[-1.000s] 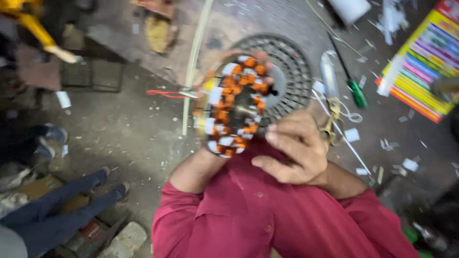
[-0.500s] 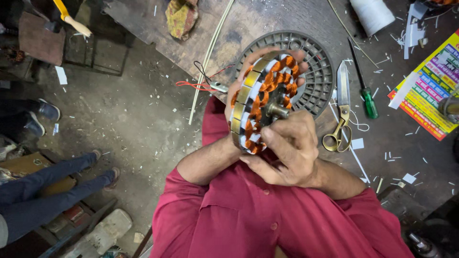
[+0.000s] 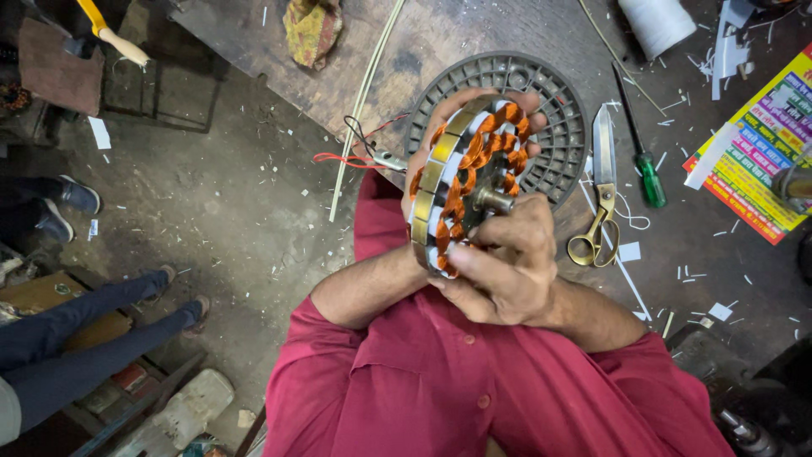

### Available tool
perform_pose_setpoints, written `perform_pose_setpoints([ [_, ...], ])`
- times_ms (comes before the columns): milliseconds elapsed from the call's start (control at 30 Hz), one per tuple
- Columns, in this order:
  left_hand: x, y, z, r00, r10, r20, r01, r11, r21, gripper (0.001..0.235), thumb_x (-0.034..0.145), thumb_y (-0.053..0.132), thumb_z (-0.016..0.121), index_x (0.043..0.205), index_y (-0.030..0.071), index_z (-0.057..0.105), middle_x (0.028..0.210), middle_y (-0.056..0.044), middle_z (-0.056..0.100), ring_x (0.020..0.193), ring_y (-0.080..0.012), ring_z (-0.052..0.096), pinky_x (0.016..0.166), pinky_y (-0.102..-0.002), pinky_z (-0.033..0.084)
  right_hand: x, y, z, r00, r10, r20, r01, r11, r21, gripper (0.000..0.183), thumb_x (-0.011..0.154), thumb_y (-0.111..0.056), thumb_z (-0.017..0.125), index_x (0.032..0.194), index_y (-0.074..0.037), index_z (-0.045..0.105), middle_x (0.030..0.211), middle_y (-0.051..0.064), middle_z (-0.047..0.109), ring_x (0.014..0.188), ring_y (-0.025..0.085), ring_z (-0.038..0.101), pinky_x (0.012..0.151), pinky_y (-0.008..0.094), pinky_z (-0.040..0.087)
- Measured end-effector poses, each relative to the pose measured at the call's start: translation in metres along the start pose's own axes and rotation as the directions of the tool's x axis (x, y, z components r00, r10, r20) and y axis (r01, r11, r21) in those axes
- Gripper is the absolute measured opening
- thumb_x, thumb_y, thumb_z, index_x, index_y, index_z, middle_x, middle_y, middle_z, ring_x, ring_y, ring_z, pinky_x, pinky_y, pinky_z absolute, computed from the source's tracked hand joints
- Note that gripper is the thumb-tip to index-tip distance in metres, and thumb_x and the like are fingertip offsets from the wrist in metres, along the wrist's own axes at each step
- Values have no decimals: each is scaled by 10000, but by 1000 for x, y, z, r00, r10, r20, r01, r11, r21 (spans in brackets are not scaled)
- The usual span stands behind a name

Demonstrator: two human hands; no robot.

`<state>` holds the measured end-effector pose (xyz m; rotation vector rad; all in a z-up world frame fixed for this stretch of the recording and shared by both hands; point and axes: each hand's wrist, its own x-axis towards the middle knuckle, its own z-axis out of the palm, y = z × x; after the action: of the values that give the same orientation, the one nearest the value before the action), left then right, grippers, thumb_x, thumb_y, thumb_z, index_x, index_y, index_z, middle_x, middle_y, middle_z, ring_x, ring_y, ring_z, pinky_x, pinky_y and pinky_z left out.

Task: The person works on an electric motor stator, using a wooden stick to adjust and secure copper windings and white insulating material. They repeatedly insert, press, and reposition the stick and wires within the stator slots.

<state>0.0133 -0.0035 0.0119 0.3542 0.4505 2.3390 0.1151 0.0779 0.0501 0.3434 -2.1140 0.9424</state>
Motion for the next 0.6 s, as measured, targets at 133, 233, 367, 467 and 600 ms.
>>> perform_pose_setpoints([
  [133,6,-1,-2,999,-37,20,38,998,-55,530,1113,326,615,1489,4,427,1483,-327,501,1359,-411,561,1159,-484,489,3,-1,2,999,-31,-20,31,999,16,536,799,-214,944,1227,-191,623,1085,76,489,909,270,490,786,435,395],
  [233,21,5,7,998,-55,20,55,998,29,520,1090,362,597,1446,13,448,1447,-295,535,1308,-383,581,1116,-485,504,6,4,7,996,-84,-43,84,996,11,579,825,-194,968,1285,-201,616,1093,84,503,905,258,513,779,439,401],
  [367,20,35,20,997,-28,-68,57,879,474,464,1126,379,510,1395,1,522,1354,-237,628,1167,-296,618,1025,-420,517,-15,18,-12,996,27,87,-40,987,155,589,870,-219,962,1320,-93,604,1165,143,565,981,300,577,829,459,458],
  [467,31,51,13,992,23,125,-118,522,845,366,1141,255,482,1376,-15,556,1341,-199,649,1192,-274,619,1074,-393,498,-50,38,-42,974,204,-102,-188,972,143,465,855,-131,842,1232,13,610,1101,171,636,971,311,624,836,490,521],
  [600,46,64,10,925,-102,366,-378,-154,913,251,1118,83,571,1332,-47,580,1367,-209,617,1277,-366,614,1134,-446,490,-91,58,-79,714,680,-166,-660,575,-484,319,980,-130,775,1275,-60,673,1105,140,662,1047,320,616,931,410,496],
])
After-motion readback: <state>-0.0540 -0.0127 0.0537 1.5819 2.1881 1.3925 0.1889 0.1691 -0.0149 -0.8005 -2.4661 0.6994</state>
